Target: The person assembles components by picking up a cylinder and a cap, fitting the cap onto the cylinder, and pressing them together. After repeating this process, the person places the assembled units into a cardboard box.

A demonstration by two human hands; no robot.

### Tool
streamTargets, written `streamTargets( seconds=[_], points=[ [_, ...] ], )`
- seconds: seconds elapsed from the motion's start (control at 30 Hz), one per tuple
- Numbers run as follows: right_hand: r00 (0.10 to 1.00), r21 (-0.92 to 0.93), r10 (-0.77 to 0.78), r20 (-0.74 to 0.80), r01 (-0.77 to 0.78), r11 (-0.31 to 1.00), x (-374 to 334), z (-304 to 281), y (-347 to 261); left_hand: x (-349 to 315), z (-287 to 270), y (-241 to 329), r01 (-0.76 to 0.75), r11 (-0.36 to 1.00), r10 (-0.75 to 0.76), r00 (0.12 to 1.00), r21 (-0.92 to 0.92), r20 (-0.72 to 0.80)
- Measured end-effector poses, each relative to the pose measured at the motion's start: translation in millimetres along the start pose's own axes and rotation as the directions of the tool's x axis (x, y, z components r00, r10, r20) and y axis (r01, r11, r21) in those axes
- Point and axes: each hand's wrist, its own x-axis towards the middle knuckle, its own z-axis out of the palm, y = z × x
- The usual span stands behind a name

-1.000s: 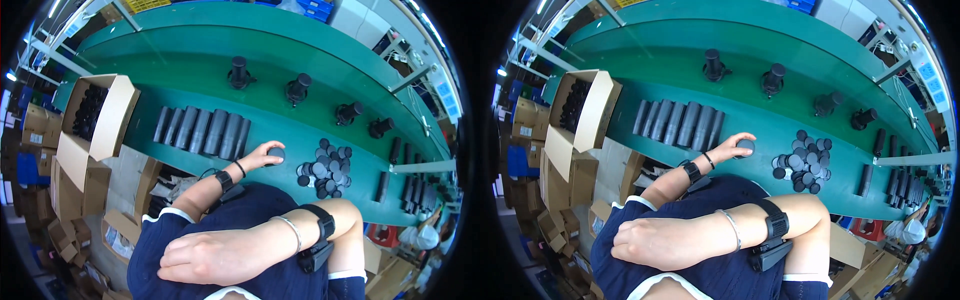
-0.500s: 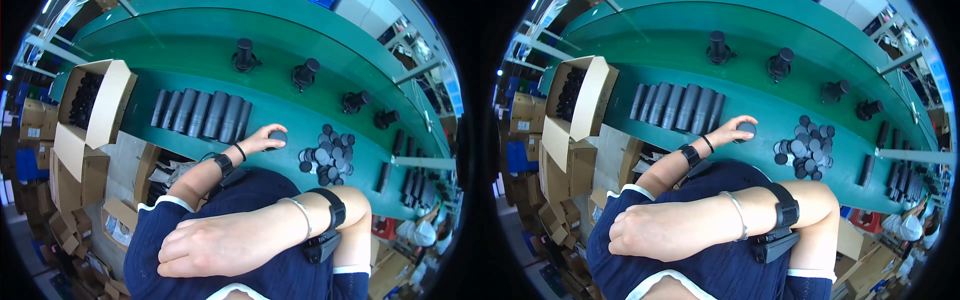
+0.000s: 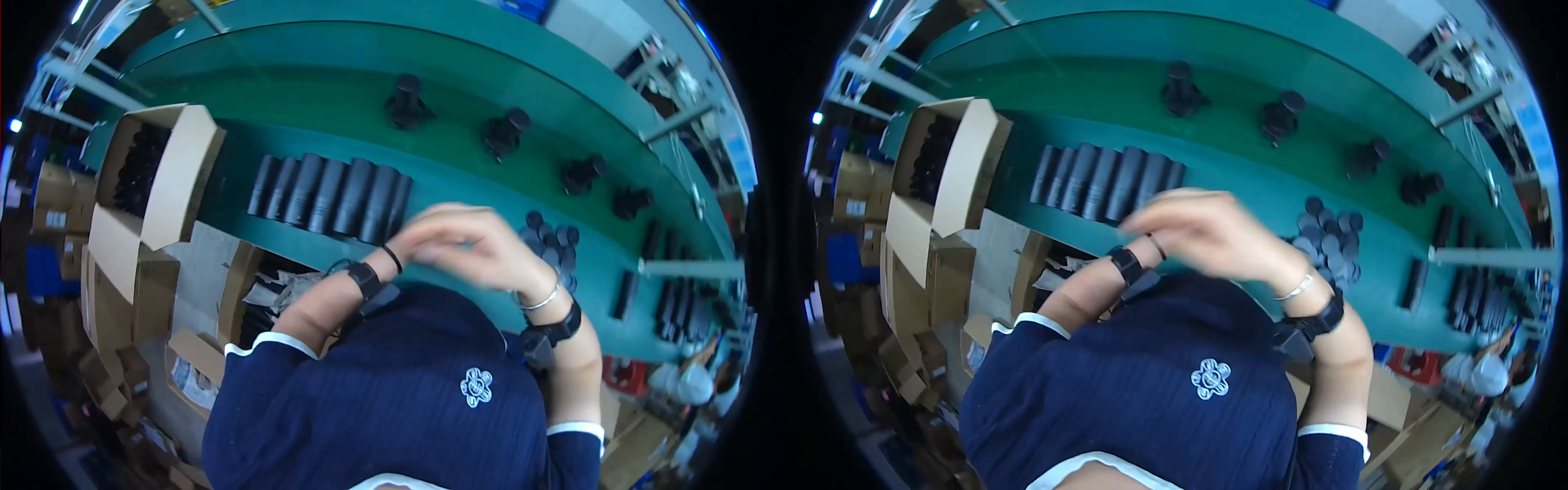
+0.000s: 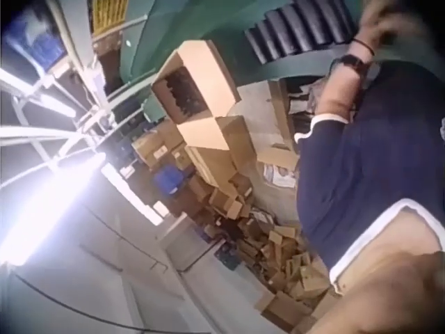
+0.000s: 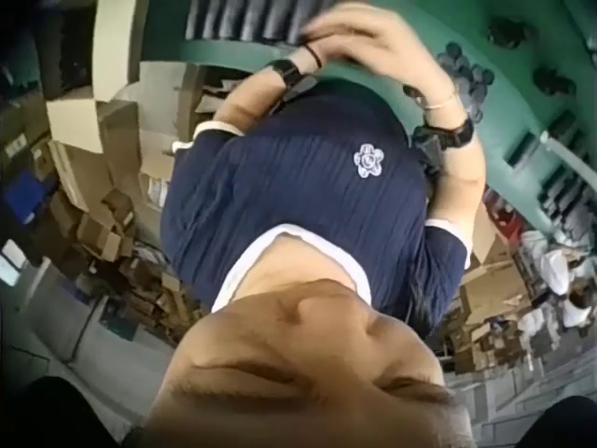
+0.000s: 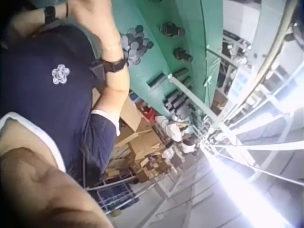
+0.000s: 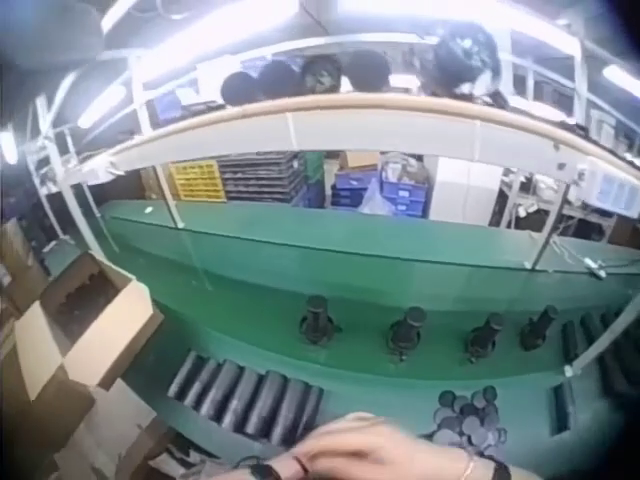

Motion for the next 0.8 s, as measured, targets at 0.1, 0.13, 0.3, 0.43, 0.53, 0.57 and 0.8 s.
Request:
streamTargets(
  seconds=[0.1,0.13,0.3,0.43,0.53,0.57,0.8],
  points=[
    [0.885,-0.499,0.375,-0.276,-0.466,0.731,-76.2,-19.4,93.1,-11.4,17.9,8.8,-0.114,0.989,0.108,0.992,-0.097,-0.07],
    [0.837,-0.349,0.459,-0.296,-0.543,0.764,-112.7,-12.2,132.2,-9.8,26.1,15.4,-0.089,0.985,0.082,0.995,-0.145,-0.056],
    [0.803,0.064,0.493,-0.335,-0.503,0.862,-136.4,39.9,194.4,1.3,26.9,2.1,0.09,0.825,-0.137,0.99,-0.558,-0.044],
    [0.732,0.432,0.523,-0.437,-0.339,0.836,-109.5,37.3,188.2,-7.7,14.0,-5.5,-0.038,0.997,0.035,0.998,-0.062,-0.046],
    [0.779,0.398,0.468,-0.417,-0.306,0.865,-81.2,22.1,176.5,-35.0,23.9,19.2,-0.073,0.997,0.074,0.997,-0.027,0.017],
    [0.79,0.321,0.469,-0.394,-0.36,0.876,-74.7,19.3,174.9,-35.0,21.5,19.1,-0.069,0.997,0.07,0.997,-0.025,0.021],
    [0.757,0.264,0.508,-0.411,-0.434,0.861,-79.3,20.8,171.8,-40.4,-59.1,108.6,-0.228,0.964,0.146,0.886,-0.14,-0.439]
  ],
)
